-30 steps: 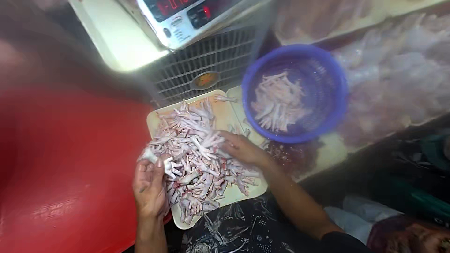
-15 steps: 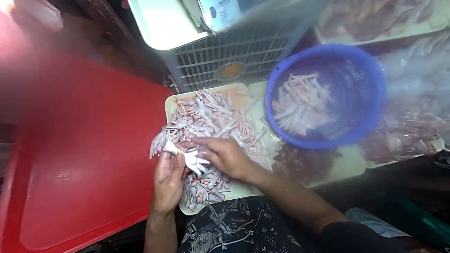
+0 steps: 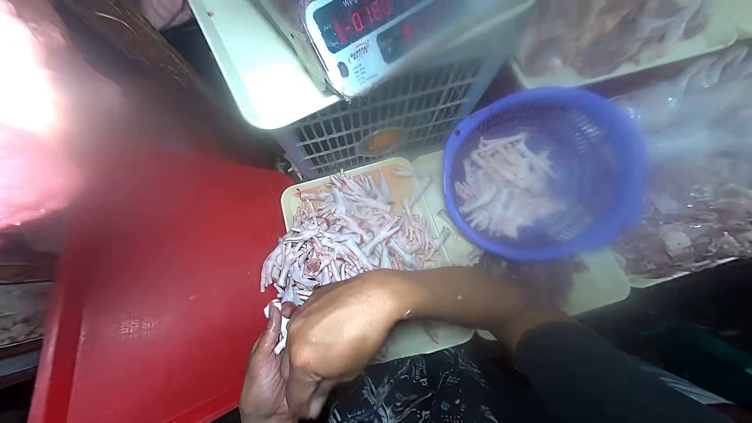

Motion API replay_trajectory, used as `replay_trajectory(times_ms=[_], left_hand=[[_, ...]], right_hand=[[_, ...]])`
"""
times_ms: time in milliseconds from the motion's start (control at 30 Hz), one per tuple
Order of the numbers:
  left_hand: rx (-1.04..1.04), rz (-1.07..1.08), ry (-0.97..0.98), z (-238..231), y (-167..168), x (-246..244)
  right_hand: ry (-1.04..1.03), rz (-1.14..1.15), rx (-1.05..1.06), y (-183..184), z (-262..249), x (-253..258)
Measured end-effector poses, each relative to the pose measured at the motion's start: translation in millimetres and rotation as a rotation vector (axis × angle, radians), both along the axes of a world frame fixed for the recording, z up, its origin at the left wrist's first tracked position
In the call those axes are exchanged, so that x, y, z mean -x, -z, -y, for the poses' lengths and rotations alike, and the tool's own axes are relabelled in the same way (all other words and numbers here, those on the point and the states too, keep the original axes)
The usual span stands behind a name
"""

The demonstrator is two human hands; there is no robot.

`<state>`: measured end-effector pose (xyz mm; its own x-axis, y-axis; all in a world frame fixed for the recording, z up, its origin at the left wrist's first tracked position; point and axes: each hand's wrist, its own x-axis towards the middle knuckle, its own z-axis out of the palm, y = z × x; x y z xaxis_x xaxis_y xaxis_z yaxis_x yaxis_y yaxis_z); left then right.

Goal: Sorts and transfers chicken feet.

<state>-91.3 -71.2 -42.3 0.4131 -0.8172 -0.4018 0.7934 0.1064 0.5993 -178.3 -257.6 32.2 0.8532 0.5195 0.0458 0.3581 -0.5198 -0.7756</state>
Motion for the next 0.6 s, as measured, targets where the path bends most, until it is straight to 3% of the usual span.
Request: replay_trajectory(times_ms=[100,167,200,267,300,400,467,533,600], left_hand=[[-0.106,0.087,-0.112,-10,15,-11],[-0.173,0.199,-0.158,-15,23,-19],[-0.252,0.281,-0.186,-17,25,-18],[-0.351,0.47,-0.242,-16,23,-15],[-0.37,0.544,-0.246,-17,20,-14],[-0.441,0.624,-0.231,-24,17,-15],[-0.592,0.764,-0.144,-24,25,-15],[-0.735,1.06,-0.019,-12,31,-21],[-0.842,1.391,0.079,7,29,-30]], right_hand=[[-0.017,-0.07,-0.268,7,2,-19],[0.22,0.0,-0.459,28,18,-44],[0.466,0.05,-0.353,40,31,-59],[0.99,-0.046,0.172,69,57,-78],[1.116,-0.128,0.266,84,72,-80],[1.183,-0.17,0.185,104,114,-53],[1.265,-0.168,0.34,118,131,-41],[1.265,-0.318,0.407,138,143,-40],[1.152,-0.474,0.344,159,145,-42]])
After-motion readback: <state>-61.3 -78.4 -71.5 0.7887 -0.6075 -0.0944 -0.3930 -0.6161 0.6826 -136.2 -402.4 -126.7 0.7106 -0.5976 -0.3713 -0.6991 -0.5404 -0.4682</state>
